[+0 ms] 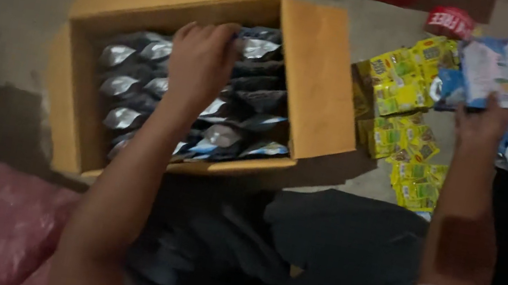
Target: Sorting and arranging pouches of coconut cream into a cardboard box.
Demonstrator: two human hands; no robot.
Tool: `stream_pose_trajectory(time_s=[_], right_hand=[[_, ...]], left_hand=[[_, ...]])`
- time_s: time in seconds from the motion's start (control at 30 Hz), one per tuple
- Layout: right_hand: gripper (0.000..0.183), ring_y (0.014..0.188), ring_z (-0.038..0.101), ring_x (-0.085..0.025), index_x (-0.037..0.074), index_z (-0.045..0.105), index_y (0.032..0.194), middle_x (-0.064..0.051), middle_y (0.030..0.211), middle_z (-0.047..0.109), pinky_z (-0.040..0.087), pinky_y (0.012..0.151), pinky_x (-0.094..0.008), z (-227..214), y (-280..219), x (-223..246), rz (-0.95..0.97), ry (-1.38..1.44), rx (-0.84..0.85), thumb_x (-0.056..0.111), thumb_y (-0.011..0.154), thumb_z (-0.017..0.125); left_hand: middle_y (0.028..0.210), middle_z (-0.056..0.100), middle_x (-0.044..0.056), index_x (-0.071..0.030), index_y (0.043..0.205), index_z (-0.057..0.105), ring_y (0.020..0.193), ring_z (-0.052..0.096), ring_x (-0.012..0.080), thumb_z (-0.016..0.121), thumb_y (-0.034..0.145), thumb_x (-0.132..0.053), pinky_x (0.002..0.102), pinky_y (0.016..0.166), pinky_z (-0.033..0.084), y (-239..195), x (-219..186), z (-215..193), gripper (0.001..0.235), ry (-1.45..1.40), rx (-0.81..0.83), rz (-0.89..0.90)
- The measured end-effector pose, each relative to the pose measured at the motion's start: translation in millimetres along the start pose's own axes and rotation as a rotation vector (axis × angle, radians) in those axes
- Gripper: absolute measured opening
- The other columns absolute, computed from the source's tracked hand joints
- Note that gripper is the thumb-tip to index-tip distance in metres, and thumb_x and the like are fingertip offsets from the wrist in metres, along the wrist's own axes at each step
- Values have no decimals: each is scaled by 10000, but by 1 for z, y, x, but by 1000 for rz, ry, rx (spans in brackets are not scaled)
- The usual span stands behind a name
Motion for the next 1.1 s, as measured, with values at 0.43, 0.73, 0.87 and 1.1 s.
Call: stream_pose_trajectory(time_s=[0.43, 0.73, 0.87, 1.1], right_hand=[[620, 1463, 554, -409, 33, 362, 1607, -220, 1600, 501, 495, 1156, -583, 318, -363, -53, -48, -200, 419, 162, 1068, 638], [204, 1216, 632, -262, 18, 595, 1218, -169, 1377, 637, 578, 945, -466, 315, -366, -139, 59, -569, 639, 48, 1024, 651], [161, 1120, 664, -268, 74, 580, 1160, -149, 1239, 666, 578, 959, -448, 312, -337, -120, 62, -482, 535, 218, 1093, 562], [251, 1137, 612, -229, 71, 592, 1223, -108, 1210, 651, 503, 997, -410, 289, -311, -125, 93, -358, 469, 297, 1120, 560]], left_hand=[[1293, 631, 12, -169, 1525, 345, 1175, 686, 278, 656, 941, -492, 485, 866, 644, -16, -51, 6, 736, -1434, 563, -607], [1189, 667, 84, -69, 1364, 509, 1002, 768, 272, 763, 845, -383, 426, 754, 657, -13, -3, -55, 657, -1017, 406, -686], [1154, 745, 121, -68, 1352, 561, 1042, 792, 211, 802, 1004, -216, 357, 833, 674, -3, 6, -80, 449, -755, 138, -291], [1156, 746, 37, -183, 1252, 673, 1016, 764, 227, 811, 903, -107, 359, 785, 619, 0, -28, -65, 383, -315, 228, -63]])
Point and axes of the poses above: each hand's wrist, its own y-axis towards the middle knuckle, its own z-axis out of the palm, x = y × z, the point moved 7 cm from there along y, towards the middle knuckle
